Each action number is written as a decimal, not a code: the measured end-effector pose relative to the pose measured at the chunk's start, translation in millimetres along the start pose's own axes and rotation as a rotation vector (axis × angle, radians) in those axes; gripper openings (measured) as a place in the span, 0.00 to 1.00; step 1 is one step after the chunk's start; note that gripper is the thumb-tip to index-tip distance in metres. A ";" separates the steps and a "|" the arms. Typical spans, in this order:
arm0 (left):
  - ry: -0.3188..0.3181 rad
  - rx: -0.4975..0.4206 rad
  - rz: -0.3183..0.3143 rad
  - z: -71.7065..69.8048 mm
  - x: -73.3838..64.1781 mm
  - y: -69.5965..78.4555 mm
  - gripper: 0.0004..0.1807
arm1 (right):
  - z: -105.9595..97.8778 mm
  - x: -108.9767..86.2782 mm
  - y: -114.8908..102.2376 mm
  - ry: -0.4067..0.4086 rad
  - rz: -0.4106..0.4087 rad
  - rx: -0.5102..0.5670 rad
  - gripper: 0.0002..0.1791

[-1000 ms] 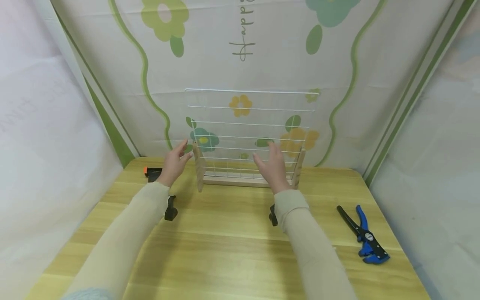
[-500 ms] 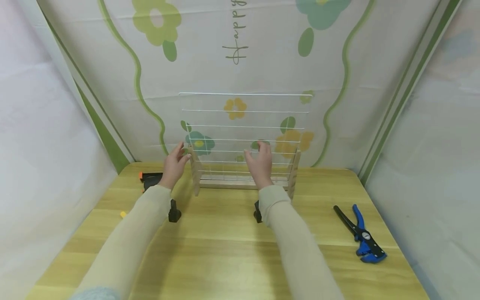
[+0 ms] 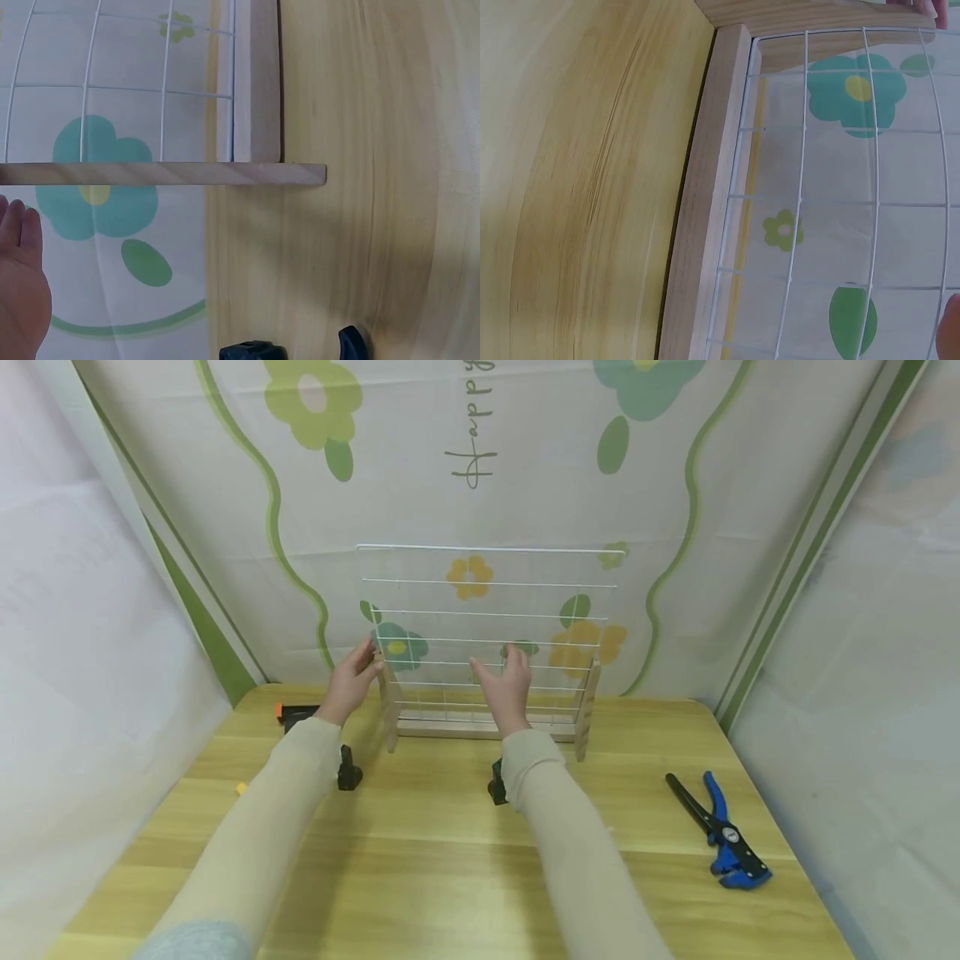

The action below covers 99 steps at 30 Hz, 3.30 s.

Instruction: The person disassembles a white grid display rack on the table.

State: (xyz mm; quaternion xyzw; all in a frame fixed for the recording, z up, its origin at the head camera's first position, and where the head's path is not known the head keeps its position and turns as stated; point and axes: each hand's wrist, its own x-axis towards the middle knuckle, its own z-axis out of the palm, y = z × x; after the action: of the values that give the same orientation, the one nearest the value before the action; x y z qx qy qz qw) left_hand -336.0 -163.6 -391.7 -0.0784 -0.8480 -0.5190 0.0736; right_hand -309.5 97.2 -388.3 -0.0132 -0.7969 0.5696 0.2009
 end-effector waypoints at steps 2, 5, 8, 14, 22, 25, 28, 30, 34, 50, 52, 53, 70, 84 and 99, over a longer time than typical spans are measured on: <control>-0.006 -0.004 -0.003 -0.3 1.5 -0.2 0.32 | 1.3 0.4 -0.7 0.013 0.013 0.019 0.35; -0.015 -0.016 0.005 0.5 1.7 -0.3 0.30 | 3.8 0.9 -0.5 0.057 0.037 0.062 0.33; -0.008 -0.034 0.023 1.5 -0.1 -1.5 0.27 | 7.3 0.9 0.5 0.095 0.062 0.098 0.31; 0.028 -0.099 0.006 3.1 -3.6 -5.3 0.24 | 12.6 0.3 0.9 0.081 0.119 0.139 0.33; 0.016 -0.243 -0.022 1.0 -9.5 -4.4 0.25 | 17.6 0.1 0.2 0.101 0.110 0.055 0.31; -0.003 -0.263 -0.025 -0.4 -14.0 -9.3 0.26 | 21.7 -1.4 0.9 0.142 0.103 0.007 0.30; 0.001 -0.273 -0.023 0.0 -15.3 -15.0 0.26 | 23.8 -3.6 -0.6 0.177 0.084 -0.009 0.28; -0.002 -0.283 -0.032 -1.1 -17.2 -14.9 0.26 | 24.1 -5.2 -2.5 0.184 0.082 -0.014 0.29; -0.029 -0.312 -0.054 -1.5 -21.5 -13.8 0.26 | 24.7 -7.9 -2.7 0.190 0.088 -0.037 0.32; -0.154 -0.270 -0.097 -11.2 -40.6 -7.2 0.31 | 21.1 -20.8 -2.3 0.155 0.068 -0.109 0.36; -0.154 -0.269 -0.097 -11.2 -41.5 -6.2 0.31 | 20.8 -21.7 -2.5 0.149 0.069 -0.109 0.37; -0.156 -0.271 -0.091 -10.9 -42.1 -6.1 0.31 | 20.5 -22.4 -2.7 0.148 0.069 -0.107 0.37; -0.168 -0.298 -0.023 0.9 -57.4 -8.0 0.28 | 16.2 -28.5 2.0 0.138 0.039 -0.092 0.38; -0.070 -0.248 0.036 9.5 -78.6 -8.4 0.28 | 16.2 -36.3 2.2 0.165 0.029 -0.065 0.36; -0.053 -0.328 0.133 9.5 -108.5 13.4 0.16 | 10.1 -48.9 -0.8 0.144 0.016 -0.083 0.35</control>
State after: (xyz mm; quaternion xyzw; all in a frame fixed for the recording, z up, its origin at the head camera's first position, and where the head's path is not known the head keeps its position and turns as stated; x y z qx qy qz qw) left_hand -227.6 -155.2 -406.7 -0.1588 -0.7464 -0.6422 0.0716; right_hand -267.8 75.6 -405.3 -0.0688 -0.8030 0.5354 0.2527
